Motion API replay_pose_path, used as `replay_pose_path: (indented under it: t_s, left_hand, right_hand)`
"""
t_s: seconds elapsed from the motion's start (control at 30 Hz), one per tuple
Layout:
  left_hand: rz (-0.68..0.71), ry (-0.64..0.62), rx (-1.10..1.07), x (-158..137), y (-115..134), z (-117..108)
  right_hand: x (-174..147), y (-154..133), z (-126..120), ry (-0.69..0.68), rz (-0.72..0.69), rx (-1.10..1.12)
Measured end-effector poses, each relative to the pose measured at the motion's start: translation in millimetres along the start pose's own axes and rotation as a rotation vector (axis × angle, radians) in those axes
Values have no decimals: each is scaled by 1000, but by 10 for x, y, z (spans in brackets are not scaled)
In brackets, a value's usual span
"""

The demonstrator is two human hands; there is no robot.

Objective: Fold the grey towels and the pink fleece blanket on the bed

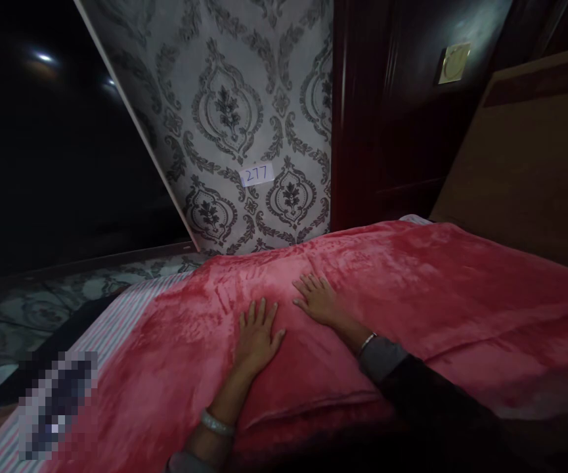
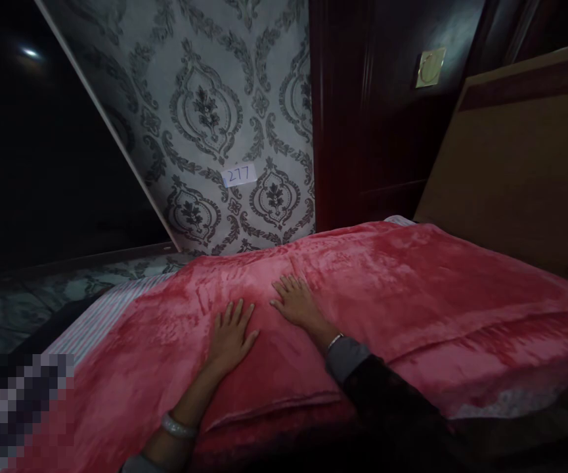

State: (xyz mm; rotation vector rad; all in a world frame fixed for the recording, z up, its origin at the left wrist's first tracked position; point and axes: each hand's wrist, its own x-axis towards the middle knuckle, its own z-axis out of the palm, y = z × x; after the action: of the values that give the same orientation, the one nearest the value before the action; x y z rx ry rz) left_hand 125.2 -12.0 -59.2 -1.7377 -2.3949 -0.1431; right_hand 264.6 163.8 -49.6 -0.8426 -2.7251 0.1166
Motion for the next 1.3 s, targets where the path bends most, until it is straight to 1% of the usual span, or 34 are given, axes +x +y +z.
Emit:
replay_pose_path:
  t_s: [0.1, 0.23, 0.3, 0.4, 0.47, 0.53, 0.6, 0.67, 0.73, 0.8, 0.87, 1.03, 1.13, 1.2, 1.3]
  left_hand:
    - [-6, -8, -9, -17, 16, -4]
    - [1, -4, -73, 69, -59, -63]
    - [16, 19, -150, 211, -163, -136]
    - [35, 62, -245, 531, -345, -268]
    - [-14, 31, -237, 756, -428, -325]
    - [-94, -22, -195, 936, -451, -321]
    - [-127, -42, -138, 1041, -422, -246]
    - [-115, -35, -66, 1075, -368, -121]
    - [-92, -35, -11, 1064, -325, 11]
    - [-90, -38, -4, 1044, -311, 103]
    - [-98, -44, -33, 1037, -323, 139]
    - [-162, -63, -106, 1058, -369, 121]
    - [-217, -50, -121, 1061, -379, 135]
    - [-228, -54, -145, 1067, -403, 145]
    - [-237, -70, -264, 1107, -503, 111]
  right_hand:
    - [-24, 73, 178, 7, 18, 17]
    - [-10, 94, 219, 1, 17, 30]
    - [9, 85, 175, -25, 19, 32]
    - [108, 49, 18, -95, 19, 28]
    - [245, 6, -115, -116, 25, 23]
    - [416, -42, -210, -92, 35, 21]
    - [574, -76, -217, -41, 22, 19]
    - [680, -73, -127, -11, -16, 21]
    - [730, -28, 16, -22, -20, 28]
    - [743, 46, 147, -48, 19, 30]
    - [748, 131, 221, -56, 77, 26]
    - [782, 281, 210, -102, 250, 23]
    - [788, 297, 198, -125, 278, 21]
    - [774, 293, 192, -129, 287, 27]
    - [755, 275, 145, -136, 295, 42]
